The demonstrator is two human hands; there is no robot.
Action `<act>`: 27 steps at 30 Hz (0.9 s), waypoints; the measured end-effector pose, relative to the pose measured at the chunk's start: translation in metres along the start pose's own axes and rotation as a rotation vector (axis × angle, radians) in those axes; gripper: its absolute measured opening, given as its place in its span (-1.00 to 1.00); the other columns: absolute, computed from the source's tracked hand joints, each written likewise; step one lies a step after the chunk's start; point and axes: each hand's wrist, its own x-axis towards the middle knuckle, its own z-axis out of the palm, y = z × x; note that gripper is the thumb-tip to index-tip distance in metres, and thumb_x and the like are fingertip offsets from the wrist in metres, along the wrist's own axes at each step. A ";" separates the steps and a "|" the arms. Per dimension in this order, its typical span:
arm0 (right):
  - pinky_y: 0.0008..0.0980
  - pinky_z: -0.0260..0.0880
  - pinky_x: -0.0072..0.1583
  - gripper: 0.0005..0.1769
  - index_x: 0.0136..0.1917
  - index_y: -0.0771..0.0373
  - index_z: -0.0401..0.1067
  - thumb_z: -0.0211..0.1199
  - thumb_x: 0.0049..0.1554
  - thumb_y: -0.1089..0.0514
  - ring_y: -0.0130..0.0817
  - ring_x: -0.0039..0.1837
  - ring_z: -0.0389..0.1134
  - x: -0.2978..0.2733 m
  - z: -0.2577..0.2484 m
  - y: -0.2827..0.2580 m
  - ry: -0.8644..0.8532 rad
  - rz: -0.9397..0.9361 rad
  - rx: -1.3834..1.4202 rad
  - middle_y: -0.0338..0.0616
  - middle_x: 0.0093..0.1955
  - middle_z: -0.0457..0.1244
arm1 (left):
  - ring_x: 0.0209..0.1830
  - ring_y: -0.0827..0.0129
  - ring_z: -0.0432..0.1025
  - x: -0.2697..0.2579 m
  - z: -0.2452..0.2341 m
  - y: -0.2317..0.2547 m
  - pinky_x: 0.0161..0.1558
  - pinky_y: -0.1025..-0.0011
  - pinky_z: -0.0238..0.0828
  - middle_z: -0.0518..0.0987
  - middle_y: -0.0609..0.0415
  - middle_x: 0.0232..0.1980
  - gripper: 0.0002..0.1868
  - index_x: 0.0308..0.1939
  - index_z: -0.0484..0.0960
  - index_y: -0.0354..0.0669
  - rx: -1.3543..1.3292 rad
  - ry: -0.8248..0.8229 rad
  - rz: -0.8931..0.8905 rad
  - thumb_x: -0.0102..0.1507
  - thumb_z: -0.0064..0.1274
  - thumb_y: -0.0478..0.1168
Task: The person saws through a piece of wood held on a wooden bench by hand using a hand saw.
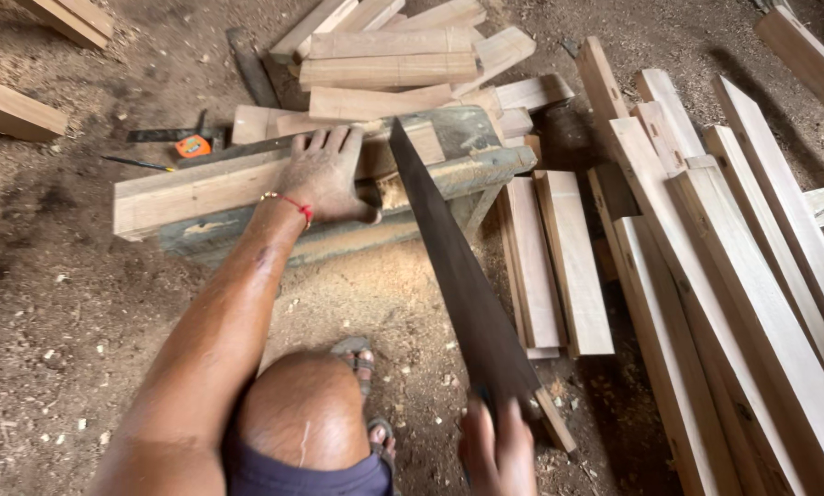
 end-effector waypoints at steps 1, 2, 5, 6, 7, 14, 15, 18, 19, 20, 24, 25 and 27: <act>-0.45 0.16 -0.44 -0.67 0.17 0.33 0.36 -0.02 0.24 0.10 -0.49 -0.46 0.18 -0.007 -0.002 0.011 0.195 0.162 0.272 -0.18 -0.43 0.22 | 0.60 -0.21 -0.11 0.002 0.003 0.000 0.52 -0.16 -0.26 0.01 -0.35 0.59 0.59 0.57 -0.14 -0.35 -0.004 -0.003 0.010 -0.18 0.42 0.49; -0.49 0.20 -0.40 -0.63 0.26 0.31 0.29 -0.04 0.21 0.21 -0.52 -0.40 0.26 -0.006 0.001 0.016 0.391 0.319 0.551 -0.21 -0.34 0.30 | 0.60 -0.21 -0.13 0.004 0.004 0.000 0.52 -0.16 -0.28 -0.01 -0.36 0.59 0.61 0.57 -0.15 -0.35 -0.012 0.000 0.010 -0.19 0.42 0.50; -0.42 0.10 -0.50 -0.50 0.31 0.33 0.33 0.11 0.12 0.12 -0.52 -0.53 0.08 -0.012 0.001 0.004 0.202 0.136 0.334 -0.20 -0.46 0.26 | 0.61 -0.22 -0.15 0.005 0.003 -0.002 0.53 -0.16 -0.30 -0.04 -0.35 0.60 0.64 0.57 -0.17 -0.36 -0.013 0.005 -0.003 -0.21 0.42 0.53; -0.42 0.16 -0.50 -0.54 0.25 0.37 0.31 0.04 0.22 0.01 -0.50 -0.53 0.12 0.003 0.005 -0.009 0.086 0.035 0.135 -0.21 -0.48 0.22 | 0.61 -0.21 -0.15 0.005 0.004 0.000 0.53 -0.16 -0.30 -0.03 -0.34 0.61 0.64 0.57 -0.16 -0.36 -0.006 0.001 -0.011 -0.22 0.41 0.53; -0.43 0.22 -0.50 -0.50 0.19 0.41 0.28 -0.03 0.33 -0.11 -0.49 -0.54 0.16 0.027 0.012 -0.027 -0.029 -0.067 -0.066 -0.22 -0.50 0.18 | 0.61 -0.20 -0.14 0.006 0.004 0.002 0.52 -0.17 -0.29 -0.02 -0.33 0.61 0.64 0.58 -0.15 -0.35 0.002 -0.003 -0.018 -0.22 0.41 0.53; -0.33 0.52 -0.39 -0.32 0.54 0.30 -0.09 -0.12 0.27 -0.06 -0.42 -0.42 0.29 0.132 0.088 -0.126 -0.114 -0.208 -0.113 -0.18 -0.36 0.21 | 0.62 -0.10 -0.03 -0.005 -0.004 0.006 0.57 -0.08 -0.19 0.10 -0.28 0.59 0.57 0.58 -0.08 -0.32 0.015 0.038 -0.020 -0.20 0.40 0.47; -0.31 0.43 -0.43 -0.36 0.51 0.31 -0.02 -0.14 0.28 -0.06 -0.41 -0.45 0.25 0.124 0.080 -0.110 -0.098 -0.228 -0.176 -0.18 -0.39 0.21 | 0.62 -0.11 -0.04 -0.004 -0.005 0.005 0.57 -0.09 -0.21 0.09 -0.29 0.59 0.58 0.58 -0.09 -0.34 0.013 0.027 -0.016 -0.21 0.41 0.47; -0.32 0.22 -0.49 -0.52 0.16 0.32 0.30 -0.17 0.31 -0.12 -0.43 -0.49 0.22 0.049 0.034 -0.037 0.008 -0.283 -0.330 -0.20 -0.47 0.22 | 0.61 -0.17 -0.08 -0.001 -0.005 0.002 0.55 -0.14 -0.25 0.04 -0.31 0.60 0.59 0.58 -0.12 -0.32 -0.006 -0.008 -0.016 -0.21 0.43 0.47; -0.33 0.24 -0.47 -0.52 0.05 0.33 0.39 -0.15 0.30 -0.10 -0.41 -0.52 0.23 0.018 0.020 -0.018 -0.005 -0.168 -0.151 -0.17 -0.52 0.22 | 0.61 -0.19 -0.09 0.000 -0.005 0.002 0.54 -0.17 -0.27 0.02 -0.31 0.60 0.59 0.58 -0.13 -0.29 -0.015 -0.017 -0.018 -0.21 0.43 0.47; -0.31 0.34 -0.44 -0.60 0.09 0.34 0.40 -0.01 0.25 -0.04 -0.39 -0.51 0.31 -0.001 0.008 -0.006 0.009 -0.095 -0.066 -0.14 -0.53 0.27 | 0.61 -0.20 -0.10 0.000 -0.004 0.002 0.54 -0.16 -0.26 0.02 -0.31 0.60 0.60 0.58 -0.14 -0.28 -0.025 -0.005 -0.012 -0.21 0.43 0.48; -0.33 0.34 -0.44 -0.52 0.32 0.19 0.35 0.03 0.20 -0.03 -0.41 -0.52 0.32 -0.023 -0.005 0.004 0.033 -0.108 -0.057 -0.17 -0.50 0.27 | 0.61 -0.21 -0.11 -0.002 -0.004 0.003 0.53 -0.19 -0.28 0.01 -0.32 0.60 0.61 0.58 -0.15 -0.26 -0.042 0.009 -0.002 -0.21 0.43 0.50; -0.34 0.35 -0.44 -0.51 0.35 0.18 0.32 0.02 0.21 -0.03 -0.42 -0.51 0.32 -0.023 -0.010 0.002 0.031 -0.137 -0.015 -0.19 -0.47 0.28 | 0.61 -0.21 -0.12 -0.002 -0.005 0.003 0.53 -0.20 -0.29 0.00 -0.32 0.60 0.61 0.58 -0.15 -0.26 -0.044 0.009 -0.002 -0.22 0.43 0.50; -0.35 0.29 -0.49 -0.48 0.36 0.20 0.31 0.00 0.20 -0.03 -0.43 -0.54 0.26 -0.023 -0.011 -0.001 0.071 -0.174 0.039 -0.19 -0.46 0.29 | 0.61 -0.20 -0.11 -0.002 -0.002 0.003 0.53 -0.19 -0.27 0.01 -0.32 0.60 0.61 0.58 -0.15 -0.28 -0.039 0.022 -0.004 -0.22 0.43 0.49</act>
